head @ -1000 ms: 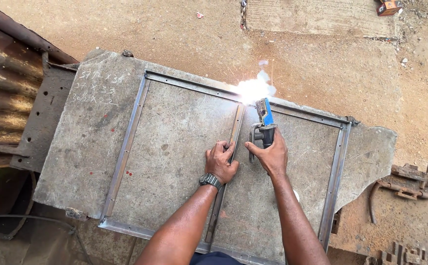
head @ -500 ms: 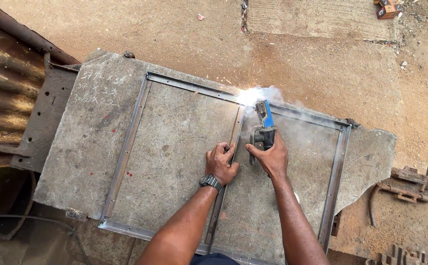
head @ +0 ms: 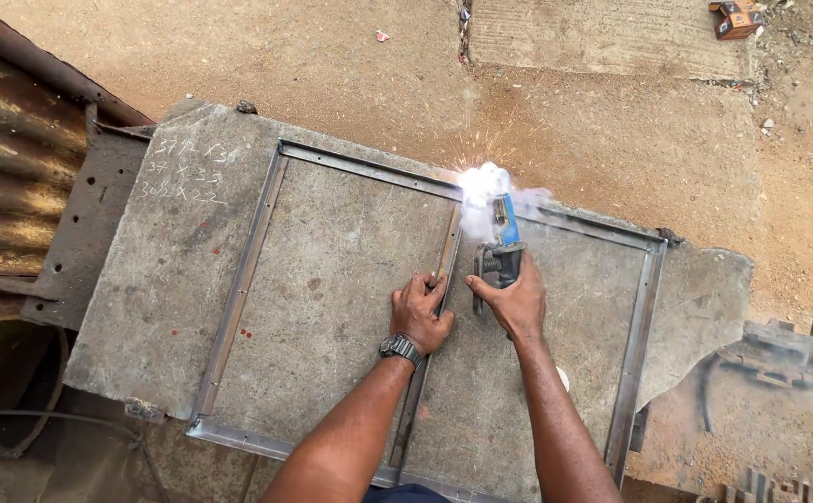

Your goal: The person positions a metal bar across a rectangular steel frame on a work table, then uses an arc welding electrode holder to weld the bar to the frame, producing sparks. They reposition the frame, adjust welding rods, and weld additional joints along the frame edges.

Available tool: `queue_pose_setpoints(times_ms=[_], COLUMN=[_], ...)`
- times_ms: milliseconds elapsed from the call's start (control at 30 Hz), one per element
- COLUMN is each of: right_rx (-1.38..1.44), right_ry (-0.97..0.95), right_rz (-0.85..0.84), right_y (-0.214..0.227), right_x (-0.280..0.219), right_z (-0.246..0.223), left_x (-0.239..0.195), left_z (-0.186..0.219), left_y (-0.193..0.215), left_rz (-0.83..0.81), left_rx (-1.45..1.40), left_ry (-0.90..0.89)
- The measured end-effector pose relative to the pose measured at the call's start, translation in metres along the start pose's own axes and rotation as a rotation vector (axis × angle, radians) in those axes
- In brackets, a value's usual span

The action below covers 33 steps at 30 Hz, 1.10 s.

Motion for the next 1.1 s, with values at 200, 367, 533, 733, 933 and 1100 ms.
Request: queue_pose_setpoints(times_ms=[200,367,533,733,933,1100], right_rx=[0.190,0.282,0.970,1.179,1.407,0.661], right_ry=[-0.030,0.089,0.091,-0.128,-0.269,-0.358], right_rz=[-0.093,-0.062,0.014,-0.140,0.117,0.320], right_y=[0.006,0.022,0.044,0.115,0.119,0.167], right_x=[-0.002,-0.019,-0.042,-0.171,-0.379,-0.552], right_z=[-0.017,-0.031,0.031,0.086,0.207,0.353], left_x=[0.001,0.001,-0.001,0.001,0.007,-0.014], left_z=[-0.001,0.001,-0.004,-0.006,-0.024,-0.002], left_y=[-0.001,0.001,-0.006,-0.005,-0.025,-0.007], left_rz=[-0.005,-0.009,0.004,0.070,0.032,-0.166], left_rx=[0.006,0.011,-0.013,0.014,0.009,0.121], left_ry=[0.006,0.007,0.001,-0.048,-0.047,-0.086])
Point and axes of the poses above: each hand's wrist, its own x-axis towards the middle knuckle, its own y-axis out of the back of the hand, z = x × y, the point moved 8 cm from there along x, towards the middle knuckle, and after that the axes turned 6 degrees about -z, right-handed, at the moved point
